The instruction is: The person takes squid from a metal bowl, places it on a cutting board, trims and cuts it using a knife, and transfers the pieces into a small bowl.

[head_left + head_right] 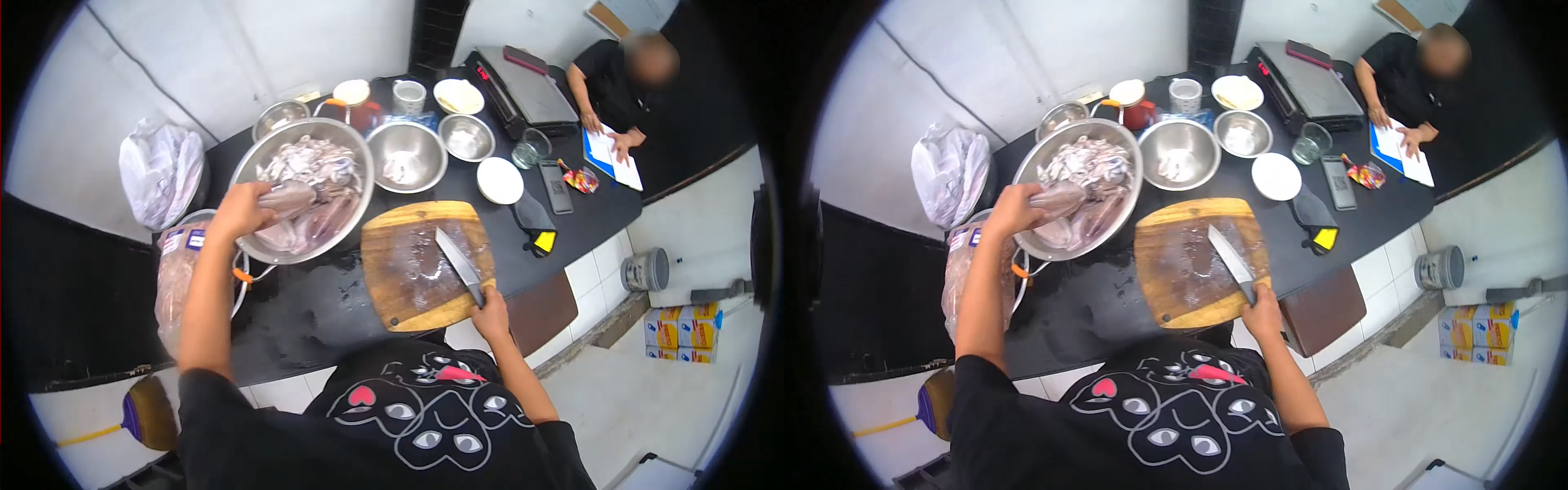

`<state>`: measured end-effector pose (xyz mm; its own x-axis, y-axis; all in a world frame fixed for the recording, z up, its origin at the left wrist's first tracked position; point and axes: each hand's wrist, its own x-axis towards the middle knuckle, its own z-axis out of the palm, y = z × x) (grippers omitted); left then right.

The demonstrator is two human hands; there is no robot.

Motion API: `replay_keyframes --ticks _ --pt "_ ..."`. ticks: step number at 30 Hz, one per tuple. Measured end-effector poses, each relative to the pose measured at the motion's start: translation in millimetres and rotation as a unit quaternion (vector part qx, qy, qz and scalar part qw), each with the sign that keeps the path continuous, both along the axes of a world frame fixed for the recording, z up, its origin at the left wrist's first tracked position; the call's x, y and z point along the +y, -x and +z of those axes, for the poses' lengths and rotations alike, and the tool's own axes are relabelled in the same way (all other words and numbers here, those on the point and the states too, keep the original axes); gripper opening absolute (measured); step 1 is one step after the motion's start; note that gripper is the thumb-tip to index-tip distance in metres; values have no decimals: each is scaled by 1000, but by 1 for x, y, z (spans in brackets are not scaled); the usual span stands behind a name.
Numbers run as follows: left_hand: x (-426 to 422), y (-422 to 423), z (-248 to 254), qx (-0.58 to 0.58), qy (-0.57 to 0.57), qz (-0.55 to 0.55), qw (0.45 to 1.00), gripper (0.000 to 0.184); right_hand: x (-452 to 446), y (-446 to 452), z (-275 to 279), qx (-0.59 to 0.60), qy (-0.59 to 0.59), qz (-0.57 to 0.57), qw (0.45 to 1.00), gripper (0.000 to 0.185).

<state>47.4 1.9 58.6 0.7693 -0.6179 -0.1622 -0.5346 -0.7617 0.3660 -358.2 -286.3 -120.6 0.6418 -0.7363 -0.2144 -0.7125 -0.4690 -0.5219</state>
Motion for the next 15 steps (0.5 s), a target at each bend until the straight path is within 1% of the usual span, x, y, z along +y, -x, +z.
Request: replay_keyframes --ticks 1,2,4,5,6,7,8,9,10,11,13,15 --pt "-9 15 20 18 4 -6 1000 39 -4 2 -4 4 -12 11 1000 41" --pt "-19 28 33 37 6 -10 999 39 -8 5 -7 -22 -26 2 999 41" --pt "-41 54 43 29 38 -87 995 41 -12 10 -11 -70 -60 -15 996 41" --pt "-53 67 44 24 53 -124 991 42 -13 12 -9 -70 -69 -42 994 41" --pt "-68 80 43 7 35 -172 984 44 -15 13 -2 -68 -92 -55 992 42" --pt "-84 95 40 28 52 -224 973 42 -17 15 6 -66 -115 -68 989 43" --pt "-102 107 32 63 39 -263 962 41 -19 17 9 -66 -137 -80 985 44" --pt "-118 113 13 105 8 -281 954 42 -22 24 0 -86 -114 -65 988 46" --pt "-137 123 8 128 -31 -337 932 45 -23 27 1 -85 -126 -68 986 46" --pt "-153 126 -14 153 -54 -390 907 48 -26 30 3 -84 -137 -71 984 46" --pt "-180 131 -59 195 -112 -437 871 48 -31 37 3 -94 -143 -75 982 46" --pt "-198 138 -79 215 -177 -451 848 46 -34 46 -2 -115 -138 -72 981 44"
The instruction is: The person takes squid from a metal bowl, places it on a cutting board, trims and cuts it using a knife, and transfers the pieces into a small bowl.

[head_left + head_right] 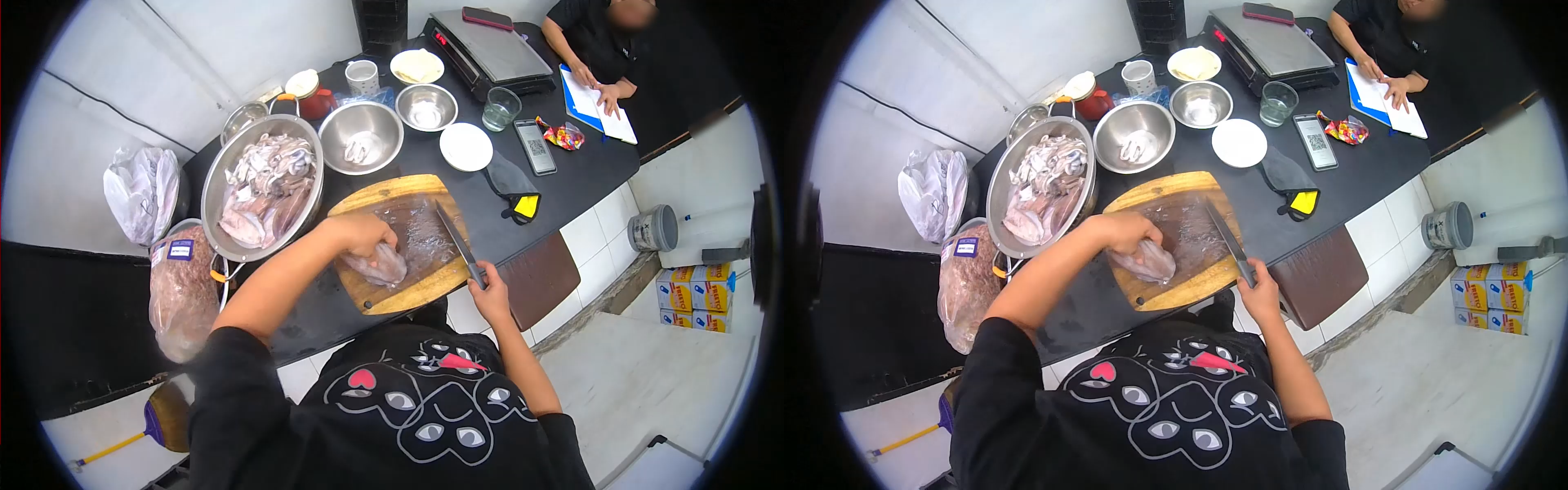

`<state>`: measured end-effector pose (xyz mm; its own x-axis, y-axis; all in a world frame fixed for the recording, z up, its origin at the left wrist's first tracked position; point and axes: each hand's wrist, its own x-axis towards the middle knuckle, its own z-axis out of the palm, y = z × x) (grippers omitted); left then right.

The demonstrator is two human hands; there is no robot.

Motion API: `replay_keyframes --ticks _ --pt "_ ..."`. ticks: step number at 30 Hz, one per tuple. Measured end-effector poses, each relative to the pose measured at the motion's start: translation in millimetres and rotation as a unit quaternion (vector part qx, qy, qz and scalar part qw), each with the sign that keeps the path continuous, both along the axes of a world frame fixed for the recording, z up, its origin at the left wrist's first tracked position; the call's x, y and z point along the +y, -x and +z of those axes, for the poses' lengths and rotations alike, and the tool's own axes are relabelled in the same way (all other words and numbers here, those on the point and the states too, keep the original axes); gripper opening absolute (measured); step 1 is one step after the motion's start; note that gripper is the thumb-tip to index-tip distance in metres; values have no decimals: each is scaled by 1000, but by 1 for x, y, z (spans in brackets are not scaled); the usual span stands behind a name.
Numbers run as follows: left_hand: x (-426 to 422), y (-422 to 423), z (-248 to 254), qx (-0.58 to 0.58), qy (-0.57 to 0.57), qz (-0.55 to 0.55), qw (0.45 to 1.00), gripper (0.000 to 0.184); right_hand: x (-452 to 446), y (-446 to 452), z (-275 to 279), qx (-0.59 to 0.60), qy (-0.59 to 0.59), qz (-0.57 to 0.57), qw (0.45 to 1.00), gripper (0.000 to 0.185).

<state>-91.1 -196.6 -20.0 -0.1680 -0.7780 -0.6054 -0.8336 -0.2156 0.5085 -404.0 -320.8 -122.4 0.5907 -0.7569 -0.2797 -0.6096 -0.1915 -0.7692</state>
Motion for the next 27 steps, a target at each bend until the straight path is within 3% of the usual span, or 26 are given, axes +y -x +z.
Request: replay_keyframes --ticks 3,5,6,8,14,17,19,23,25,27 --pt "-17 9 -22 5 -39 -35 999 46 -4 14 -5 -7 17 5 1000 44" --pt "-19 10 -34 18 -52 -43 998 49 -5 19 -5 -76 -1 1 997 43" --pt "-22 10 -41 32 -60 -51 996 50 -9 21 -10 -22 -38 -9 999 41" --pt "-25 12 -56 34 -69 -51 996 53 -16 25 -28 -44 -43 -2 998 40" --pt "-23 11 -48 41 -90 -26 995 50 -19 17 -17 -36 -34 28 998 39" --pt "4 7 25 -4 -26 65 998 48 -21 16 -14 -29 -19 39 999 39" --pt "43 -17 45 -25 91 158 983 45 -20 15 -12 -42 -21 36 998 39" --pt "123 -77 106 -37 119 301 945 43 -17 13 -7 -74 -1 37 997 40" --pt "162 -122 92 -14 127 326 937 44 -15 10 -3 -72 3 38 997 40" --pt "183 -161 76 -60 33 384 921 45 -13 6 5 -53 -23 32 998 40"
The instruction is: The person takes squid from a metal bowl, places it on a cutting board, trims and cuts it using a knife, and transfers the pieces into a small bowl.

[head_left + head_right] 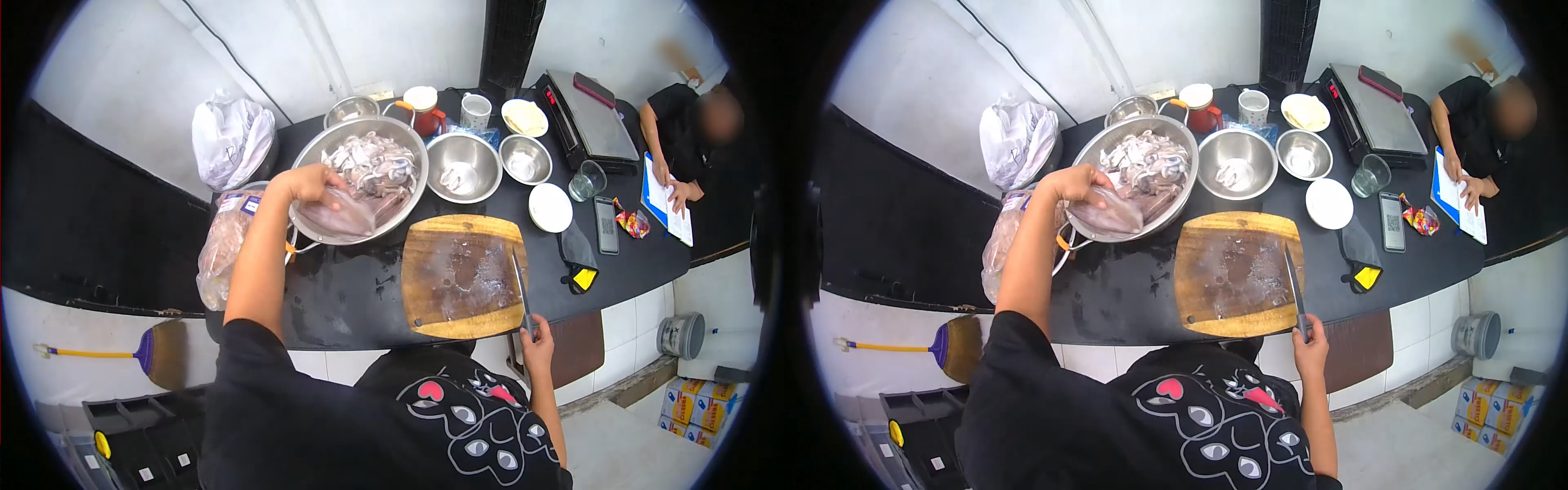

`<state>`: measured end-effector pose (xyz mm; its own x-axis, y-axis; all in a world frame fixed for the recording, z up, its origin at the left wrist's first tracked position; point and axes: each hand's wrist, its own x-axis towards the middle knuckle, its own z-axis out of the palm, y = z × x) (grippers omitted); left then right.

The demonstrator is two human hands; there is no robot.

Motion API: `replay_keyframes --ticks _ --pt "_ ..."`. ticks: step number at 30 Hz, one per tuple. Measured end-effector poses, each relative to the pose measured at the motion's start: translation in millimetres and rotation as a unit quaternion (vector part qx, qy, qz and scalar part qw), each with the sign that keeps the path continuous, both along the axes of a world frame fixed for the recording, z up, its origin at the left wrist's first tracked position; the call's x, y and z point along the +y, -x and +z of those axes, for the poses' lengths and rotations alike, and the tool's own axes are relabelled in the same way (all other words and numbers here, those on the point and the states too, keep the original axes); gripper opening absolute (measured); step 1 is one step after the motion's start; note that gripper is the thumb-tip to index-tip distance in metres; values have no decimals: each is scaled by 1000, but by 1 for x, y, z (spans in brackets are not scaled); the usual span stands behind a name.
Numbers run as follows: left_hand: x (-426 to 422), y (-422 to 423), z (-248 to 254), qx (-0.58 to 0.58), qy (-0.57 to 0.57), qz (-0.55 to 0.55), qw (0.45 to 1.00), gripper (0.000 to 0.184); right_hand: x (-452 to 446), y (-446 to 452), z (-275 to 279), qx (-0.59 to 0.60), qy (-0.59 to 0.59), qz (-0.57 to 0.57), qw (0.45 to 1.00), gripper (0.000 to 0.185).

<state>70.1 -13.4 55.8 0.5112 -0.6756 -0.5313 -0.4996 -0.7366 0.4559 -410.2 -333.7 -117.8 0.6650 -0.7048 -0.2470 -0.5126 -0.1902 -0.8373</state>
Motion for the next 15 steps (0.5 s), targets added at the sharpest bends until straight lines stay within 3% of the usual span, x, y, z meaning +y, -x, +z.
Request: replay_keyframes --ticks 1,4,8,11,15 --pt "4 -11 -9 -1 -50 34 998 45 2 -1 2 5 5 5 1000 40" --pt "3 -33 -48 -162 -2 41 986 40 7 -4 4 14 24 11 1000 40" --pt "-42 -50 -95 -204 89 175 959 31 17 -8 6 14 28 2 1000 39" --pt "-75 -52 -116 -251 94 183 946 30 26 -6 9 32 27 -5 999 39" --pt "-106 -60 -127 -327 -21 133 935 35 34 -2 10 44 21 -18 999 40"
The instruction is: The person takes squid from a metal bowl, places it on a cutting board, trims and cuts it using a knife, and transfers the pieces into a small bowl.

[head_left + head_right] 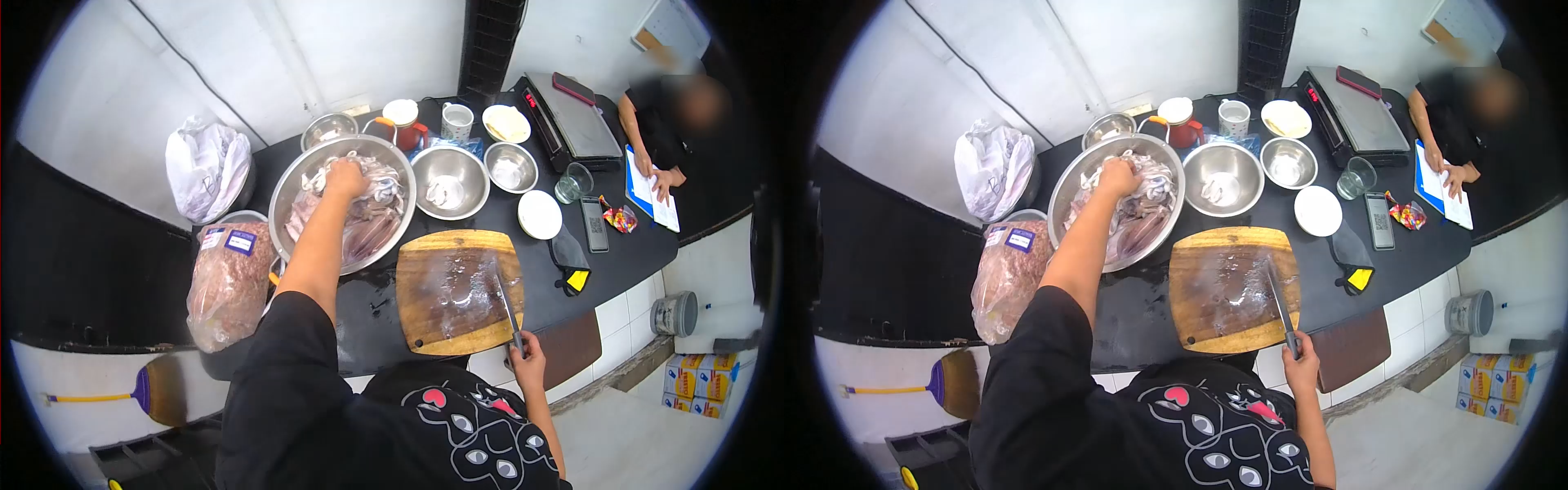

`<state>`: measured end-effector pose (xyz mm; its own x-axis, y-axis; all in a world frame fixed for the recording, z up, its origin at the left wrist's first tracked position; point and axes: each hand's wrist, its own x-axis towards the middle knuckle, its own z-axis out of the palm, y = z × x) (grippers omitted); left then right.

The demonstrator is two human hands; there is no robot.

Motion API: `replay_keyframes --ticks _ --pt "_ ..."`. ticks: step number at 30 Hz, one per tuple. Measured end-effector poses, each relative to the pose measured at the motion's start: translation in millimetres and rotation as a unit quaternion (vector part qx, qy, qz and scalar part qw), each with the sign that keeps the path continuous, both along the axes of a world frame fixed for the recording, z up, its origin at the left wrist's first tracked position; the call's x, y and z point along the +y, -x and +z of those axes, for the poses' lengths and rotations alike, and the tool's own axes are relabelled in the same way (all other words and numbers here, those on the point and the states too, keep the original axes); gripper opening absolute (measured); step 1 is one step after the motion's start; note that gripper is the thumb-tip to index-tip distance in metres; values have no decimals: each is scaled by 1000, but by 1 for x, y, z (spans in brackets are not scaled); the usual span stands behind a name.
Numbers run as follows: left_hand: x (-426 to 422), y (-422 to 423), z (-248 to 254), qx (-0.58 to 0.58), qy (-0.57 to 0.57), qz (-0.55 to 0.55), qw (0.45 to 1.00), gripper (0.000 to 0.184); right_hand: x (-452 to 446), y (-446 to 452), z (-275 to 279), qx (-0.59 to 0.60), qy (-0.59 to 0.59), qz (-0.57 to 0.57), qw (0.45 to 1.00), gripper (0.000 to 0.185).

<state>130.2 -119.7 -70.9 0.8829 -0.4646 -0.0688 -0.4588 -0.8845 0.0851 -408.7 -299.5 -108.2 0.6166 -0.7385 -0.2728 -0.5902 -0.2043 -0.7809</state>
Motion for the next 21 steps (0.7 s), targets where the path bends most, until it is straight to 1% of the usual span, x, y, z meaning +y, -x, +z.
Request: replay_keyframes --ticks 3,6,9,12,15,18,21 --pt "-13 -13 -14 6 -23 -12 1000 42 6 3 -4 -23 -1 -21 1000 40" --pt "-21 2 27 133 -27 -43 990 48 5 8 -19 -41 7 -28 999 41" --pt "-24 16 37 101 -21 -28 994 54 6 6 -21 -48 -19 -39 998 40" --pt "-30 7 28 122 -107 -8 987 55 6 1 -14 -30 -44 -28 998 40" --pt "-34 12 36 138 -140 -23 980 55 4 1 -16 -36 -53 -35 997 40" --pt "-26 -24 -6 183 -115 -66 974 50 4 2 -2 -27 -49 -34 998 40" --pt "9 -32 2 151 78 -109 980 45 2 10 -7 -28 6 -16 999 40"
